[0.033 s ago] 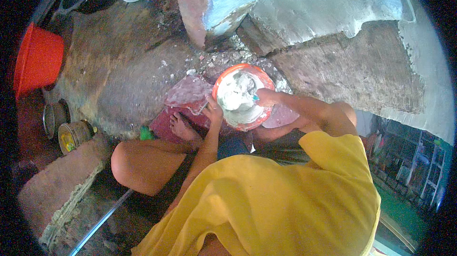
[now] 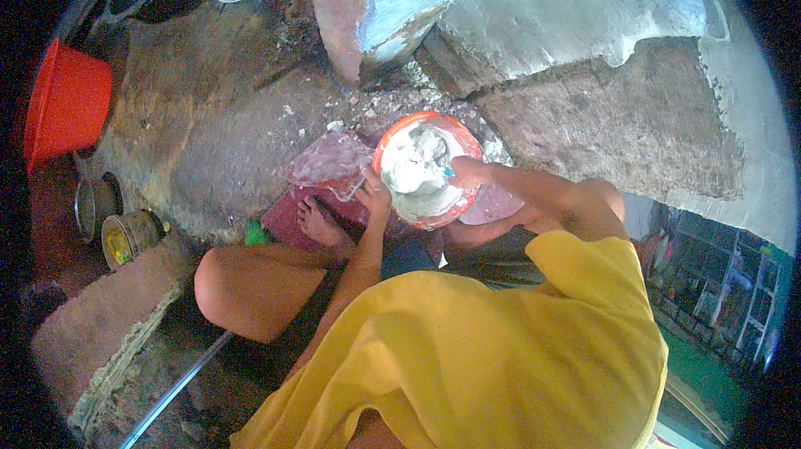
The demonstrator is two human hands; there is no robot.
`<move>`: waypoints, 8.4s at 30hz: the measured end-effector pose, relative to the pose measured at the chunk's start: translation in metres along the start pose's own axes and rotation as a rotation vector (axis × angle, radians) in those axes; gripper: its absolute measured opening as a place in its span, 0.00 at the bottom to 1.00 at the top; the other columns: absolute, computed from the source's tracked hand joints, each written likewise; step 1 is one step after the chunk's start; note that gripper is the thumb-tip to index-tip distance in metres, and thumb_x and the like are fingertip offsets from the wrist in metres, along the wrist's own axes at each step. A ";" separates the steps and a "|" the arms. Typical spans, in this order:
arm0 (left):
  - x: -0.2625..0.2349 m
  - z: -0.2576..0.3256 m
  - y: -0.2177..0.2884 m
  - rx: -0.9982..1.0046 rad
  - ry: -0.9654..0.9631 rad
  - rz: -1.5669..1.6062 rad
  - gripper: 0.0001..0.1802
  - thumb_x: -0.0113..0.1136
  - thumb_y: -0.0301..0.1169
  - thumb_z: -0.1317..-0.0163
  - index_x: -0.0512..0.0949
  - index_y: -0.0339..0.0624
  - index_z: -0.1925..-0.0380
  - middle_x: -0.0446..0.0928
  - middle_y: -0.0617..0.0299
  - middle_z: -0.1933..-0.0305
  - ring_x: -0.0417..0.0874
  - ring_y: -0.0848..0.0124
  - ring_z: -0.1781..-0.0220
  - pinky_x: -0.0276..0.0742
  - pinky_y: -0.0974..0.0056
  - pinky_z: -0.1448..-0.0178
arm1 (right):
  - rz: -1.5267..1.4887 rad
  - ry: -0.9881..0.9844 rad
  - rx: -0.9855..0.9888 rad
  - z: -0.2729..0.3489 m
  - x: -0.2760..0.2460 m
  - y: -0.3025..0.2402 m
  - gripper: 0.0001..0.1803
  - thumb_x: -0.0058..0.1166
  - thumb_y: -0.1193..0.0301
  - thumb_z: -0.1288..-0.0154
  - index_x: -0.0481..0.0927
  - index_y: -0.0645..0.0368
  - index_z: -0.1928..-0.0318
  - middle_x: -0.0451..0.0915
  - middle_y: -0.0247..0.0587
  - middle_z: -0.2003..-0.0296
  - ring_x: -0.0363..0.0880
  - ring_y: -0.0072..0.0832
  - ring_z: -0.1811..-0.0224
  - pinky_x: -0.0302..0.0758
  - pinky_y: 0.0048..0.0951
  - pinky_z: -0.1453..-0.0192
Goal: The person mixes plaster in a small orange bucket using a spatula, periodically scraping material from a red hawk into the bucket and adding water from a nearby faucet.
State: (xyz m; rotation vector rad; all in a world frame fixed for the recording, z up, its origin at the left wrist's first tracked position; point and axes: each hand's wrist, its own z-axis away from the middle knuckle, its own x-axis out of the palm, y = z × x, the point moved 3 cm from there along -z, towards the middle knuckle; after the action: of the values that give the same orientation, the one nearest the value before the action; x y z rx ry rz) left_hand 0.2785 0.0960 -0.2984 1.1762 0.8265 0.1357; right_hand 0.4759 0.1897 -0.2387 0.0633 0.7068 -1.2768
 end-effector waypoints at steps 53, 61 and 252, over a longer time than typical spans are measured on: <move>0.024 0.005 -0.036 -0.225 -0.276 -0.033 0.26 0.25 0.43 0.38 0.60 0.38 0.47 0.59 0.46 0.43 0.53 0.51 0.40 0.40 0.53 0.38 | 0.087 -0.001 -0.025 0.002 0.019 0.012 0.18 0.45 0.62 0.45 0.72 0.69 0.67 0.74 0.59 0.74 0.73 0.50 0.66 0.69 0.42 0.62; 0.038 0.015 -0.049 -0.107 -0.092 -0.073 0.24 0.32 0.39 0.39 0.57 0.35 0.48 0.64 0.46 0.47 0.60 0.53 0.43 0.42 0.46 0.39 | -0.318 0.146 0.110 0.014 0.075 0.007 0.16 0.47 0.64 0.44 0.74 0.66 0.64 0.75 0.51 0.75 0.73 0.33 0.72 0.69 0.34 0.66; 0.029 0.007 -0.051 0.119 -0.107 -0.265 0.22 0.43 0.26 0.44 0.58 0.25 0.50 0.65 0.39 0.51 0.70 0.50 0.52 0.56 0.51 0.43 | -1.019 0.181 0.453 0.033 0.046 -0.040 0.26 0.49 0.57 0.46 0.71 0.70 0.57 0.75 0.49 0.64 0.74 0.35 0.65 0.70 0.33 0.62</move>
State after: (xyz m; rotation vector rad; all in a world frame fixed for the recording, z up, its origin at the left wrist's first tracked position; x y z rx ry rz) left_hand 0.2876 0.0844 -0.3560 1.1630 0.8965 -0.1950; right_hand 0.4607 0.1238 -0.2231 0.2075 0.5942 -2.4235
